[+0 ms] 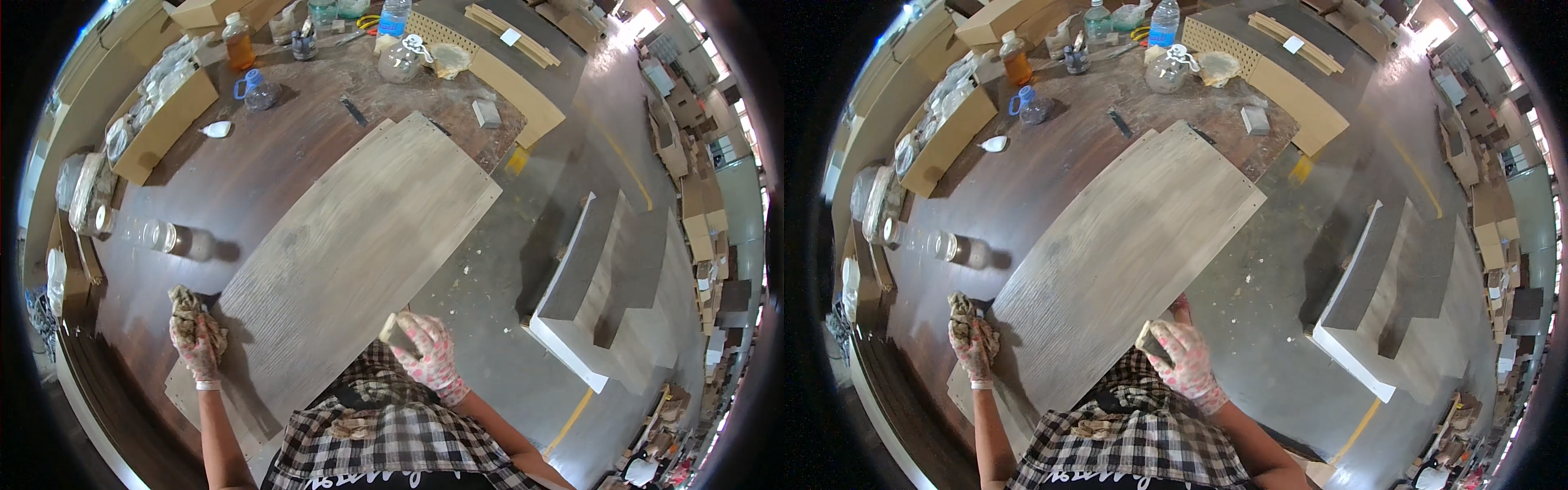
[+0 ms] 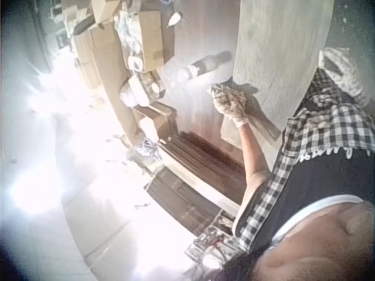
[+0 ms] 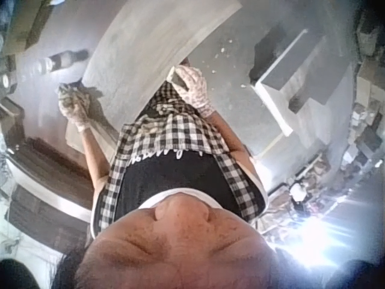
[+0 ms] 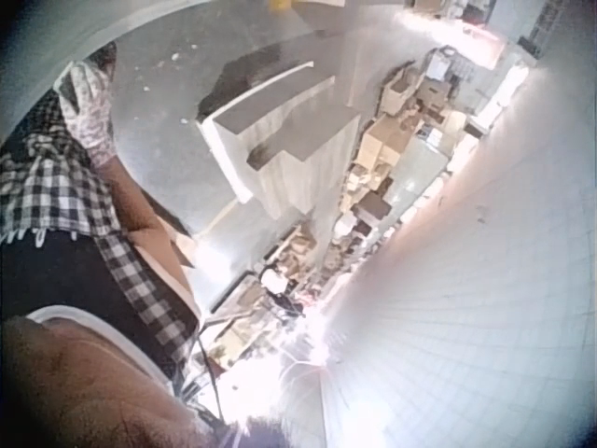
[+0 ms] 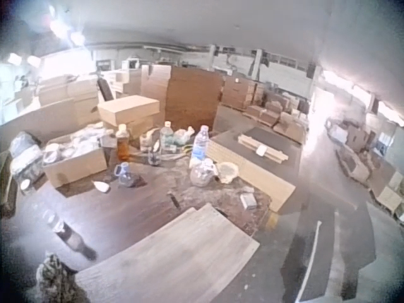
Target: The person sands a wooden panel using a sanding block while holding a cloth in the other hand, wiping the surface between sanding strokes and turning the panel over to work on different sides.
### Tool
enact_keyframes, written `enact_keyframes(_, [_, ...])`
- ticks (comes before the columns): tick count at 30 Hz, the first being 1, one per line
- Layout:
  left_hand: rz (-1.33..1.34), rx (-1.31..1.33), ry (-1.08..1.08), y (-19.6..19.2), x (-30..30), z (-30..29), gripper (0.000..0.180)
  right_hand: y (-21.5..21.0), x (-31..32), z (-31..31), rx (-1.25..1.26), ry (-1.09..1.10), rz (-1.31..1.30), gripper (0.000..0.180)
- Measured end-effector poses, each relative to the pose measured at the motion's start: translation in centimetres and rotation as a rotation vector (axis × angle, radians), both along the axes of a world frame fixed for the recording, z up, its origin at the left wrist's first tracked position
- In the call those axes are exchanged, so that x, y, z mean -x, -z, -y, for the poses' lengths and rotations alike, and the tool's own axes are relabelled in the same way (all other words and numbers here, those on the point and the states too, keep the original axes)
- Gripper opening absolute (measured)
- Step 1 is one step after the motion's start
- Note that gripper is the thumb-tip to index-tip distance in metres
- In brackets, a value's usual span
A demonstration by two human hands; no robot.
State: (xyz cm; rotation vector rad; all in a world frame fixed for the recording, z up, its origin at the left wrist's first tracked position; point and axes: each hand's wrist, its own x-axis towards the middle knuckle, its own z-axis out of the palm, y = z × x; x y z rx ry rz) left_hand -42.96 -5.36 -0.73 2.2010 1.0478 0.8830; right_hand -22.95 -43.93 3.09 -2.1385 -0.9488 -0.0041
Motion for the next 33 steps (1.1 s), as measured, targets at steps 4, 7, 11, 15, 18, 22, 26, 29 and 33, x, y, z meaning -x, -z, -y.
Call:
enact_keyframes(4, [0.170, 0.405, -0.021, -0.5, 1.4, 0.9, 0.030, -1.5, -5.0, -1.1, 0.086, 0.411, 0.279, 0.039])
enact_keyframes(7, [-0.033, 0.087, 0.109, -1.3, 0.9, 2.1, 0.035, 0.6, -6.6, 0.1, 0.002, 0.455, 0.217, 0.046])
enact_keyframes(11, [-0.110, 0.022, 0.098, -1.8, 1.5, 2.3, 0.041, 0.0, 2.8, -2.0, 0.123, 0.185, 0.022, 0.052])
enact_keyframes(15, [-0.229, -0.107, 0.007, -0.9, 1.6, 2.5, 0.046, 0.3, 5.9, -2.1, 0.016, -0.039, 0.012, 0.052])
enact_keyframes(18, [-0.269, -0.100, 0.029, -1.4, 1.1, 2.3, 0.045, -0.7, 0.4, -2.0, 0.057, 0.289, 0.047, 0.048])
enact_keyframes(22, [-0.147, 0.019, 0.018, -1.5, 1.0, 2.1, 0.044, 0.1, 1.4, -2.3, 0.068, 0.319, 0.085, 0.050])
enact_keyframes(26, [-0.146, -0.007, 0.028, -1.2, 1.2, 1.8, 0.039, 1.7, 9.0, -3.4, -0.092, -0.114, 0.038, 0.055])
enact_keyframes(29, [-0.101, -0.058, 0.047, -2.7, 0.2, 2.9, 0.035, 0.8, 7.5, -3.1, -0.010, -0.032, 0.092, 0.059])
enact_keyframes(33, [-0.119, -0.051, 0.069, -3.0, -0.1, 3.2, 0.035, 1.1, 4.8, -3.0, 0.026, 0.237, 0.094, 0.056])
